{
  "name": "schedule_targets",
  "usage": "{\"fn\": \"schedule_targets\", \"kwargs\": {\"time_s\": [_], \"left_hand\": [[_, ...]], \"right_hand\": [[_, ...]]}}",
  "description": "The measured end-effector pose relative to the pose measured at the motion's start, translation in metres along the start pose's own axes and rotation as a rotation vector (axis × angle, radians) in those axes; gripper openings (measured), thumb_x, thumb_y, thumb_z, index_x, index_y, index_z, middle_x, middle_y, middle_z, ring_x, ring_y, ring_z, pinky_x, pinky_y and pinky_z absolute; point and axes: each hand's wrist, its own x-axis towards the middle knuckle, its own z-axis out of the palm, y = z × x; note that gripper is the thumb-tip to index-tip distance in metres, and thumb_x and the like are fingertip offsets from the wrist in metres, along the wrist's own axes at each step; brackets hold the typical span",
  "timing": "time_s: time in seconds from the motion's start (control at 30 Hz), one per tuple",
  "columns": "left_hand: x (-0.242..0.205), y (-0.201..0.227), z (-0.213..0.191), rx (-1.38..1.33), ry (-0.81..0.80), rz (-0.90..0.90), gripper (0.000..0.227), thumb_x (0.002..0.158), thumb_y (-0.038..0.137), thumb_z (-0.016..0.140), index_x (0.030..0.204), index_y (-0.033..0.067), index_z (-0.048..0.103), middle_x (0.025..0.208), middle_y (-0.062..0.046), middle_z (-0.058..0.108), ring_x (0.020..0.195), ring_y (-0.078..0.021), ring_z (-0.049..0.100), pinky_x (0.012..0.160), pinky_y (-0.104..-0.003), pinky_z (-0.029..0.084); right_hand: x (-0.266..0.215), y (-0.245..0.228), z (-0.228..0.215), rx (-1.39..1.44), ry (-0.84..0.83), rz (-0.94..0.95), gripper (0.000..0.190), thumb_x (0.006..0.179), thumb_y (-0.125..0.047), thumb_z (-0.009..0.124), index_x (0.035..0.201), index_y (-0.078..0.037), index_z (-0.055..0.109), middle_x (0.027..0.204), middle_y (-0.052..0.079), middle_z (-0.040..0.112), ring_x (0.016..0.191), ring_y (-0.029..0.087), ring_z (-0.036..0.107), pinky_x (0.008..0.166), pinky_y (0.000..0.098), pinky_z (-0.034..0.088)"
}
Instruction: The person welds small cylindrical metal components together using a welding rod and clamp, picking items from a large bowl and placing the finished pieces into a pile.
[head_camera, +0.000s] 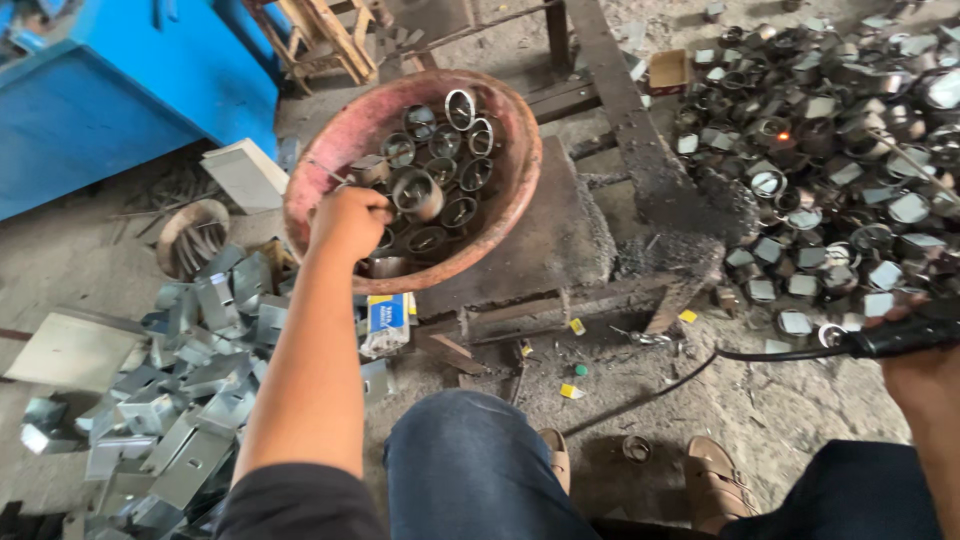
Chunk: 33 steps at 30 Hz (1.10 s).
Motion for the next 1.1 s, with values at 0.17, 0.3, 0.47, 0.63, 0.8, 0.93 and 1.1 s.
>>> {"fn": "schedule_targets", "kwargs": {"time_s": [0.17, 0.3, 0.47, 0.63, 0.8, 0.93, 1.1], "left_hand": [[-0.064, 0.053, -0.011, -0.484, 0.115, 0.11, 0.016, 0.091, 0.021, 0.079, 0.098, 0.0069, 0.078, 0.073, -0.011, 0.071, 0.064, -0.0223, 0.066, 0.064, -0.037, 0.05], [-0.115, 0.116, 0.046, -1.211, -0.268, -0.015, 0.019, 0.089, 0.015, 0.078, 0.097, -0.002, 0.076, 0.07, -0.001, 0.067, 0.057, -0.0099, 0.054, 0.054, -0.027, 0.044], [-0.122, 0.156, 0.111, -1.252, -0.463, -0.195, 0.013, 0.089, 0.013, 0.074, 0.1, 0.0078, 0.079, 0.077, -0.002, 0.069, 0.062, -0.0127, 0.052, 0.055, -0.029, 0.042], [-0.095, 0.149, 0.137, -0.51, 0.292, 0.306, 0.006, 0.086, 0.012, 0.075, 0.09, 0.0083, 0.074, 0.089, -0.012, 0.07, 0.08, -0.0352, 0.068, 0.069, -0.043, 0.052], [-0.095, 0.142, 0.151, -0.455, 0.345, 0.319, 0.001, 0.087, 0.011, 0.073, 0.086, 0.0097, 0.073, 0.093, -0.011, 0.07, 0.083, -0.0371, 0.068, 0.072, -0.047, 0.053], [-0.093, 0.141, 0.154, -0.481, 0.372, 0.319, 0.014, 0.087, 0.011, 0.075, 0.1, 0.0087, 0.073, 0.098, -0.012, 0.072, 0.088, -0.0377, 0.069, 0.076, -0.045, 0.054], [-0.091, 0.142, 0.153, -0.471, 0.364, 0.253, 0.025, 0.086, 0.01, 0.075, 0.112, 0.0102, 0.074, 0.105, -0.014, 0.075, 0.093, -0.037, 0.071, 0.08, -0.044, 0.056]], "right_hand": [[-0.047, -0.024, 0.108, -0.151, 0.271, -0.007, 0.024, 0.103, -0.038, 0.065, 0.112, -0.018, 0.054, 0.096, 0.001, 0.056, 0.091, 0.018, 0.058, 0.087, 0.0396, 0.047], [-0.071, -0.026, 0.185, -0.191, 0.398, -0.037, 0.022, 0.096, -0.025, 0.067, 0.112, -0.016, 0.055, 0.095, 0.002, 0.06, 0.091, 0.019, 0.059, 0.079, 0.0422, 0.048], [-0.095, -0.023, 0.232, -0.408, 0.396, -0.038, 0.021, 0.101, -0.022, 0.063, 0.117, -0.015, 0.051, 0.092, 0.005, 0.06, 0.079, 0.022, 0.06, 0.067, 0.0426, 0.051], [-0.116, -0.023, 0.248, -0.638, 0.236, -0.095, 0.026, 0.098, -0.016, 0.061, 0.117, -0.012, 0.045, 0.094, 0.012, 0.065, 0.062, 0.025, 0.059, 0.05, 0.0376, 0.049], [-0.143, -0.014, 0.254, -1.187, -0.214, -0.522, 0.058, 0.094, -0.02, 0.081, 0.138, 0.006, 0.053, 0.097, 0.007, 0.058, 0.086, 0.012, 0.058, 0.073, 0.0274, 0.053], [-0.156, -0.007, 0.265, -1.315, -0.232, -0.561, 0.07, 0.089, -0.031, 0.082, 0.145, 0.001, 0.055, 0.093, 0.001, 0.062, 0.071, 0.007, 0.062, 0.067, 0.0238, 0.055], [-0.166, 0.003, 0.275, -1.488, -0.234, -0.587, 0.082, 0.082, -0.037, 0.084, 0.148, 0.003, 0.056, 0.085, 0.001, 0.066, 0.068, 0.009, 0.062, 0.065, 0.0253, 0.054]]}}
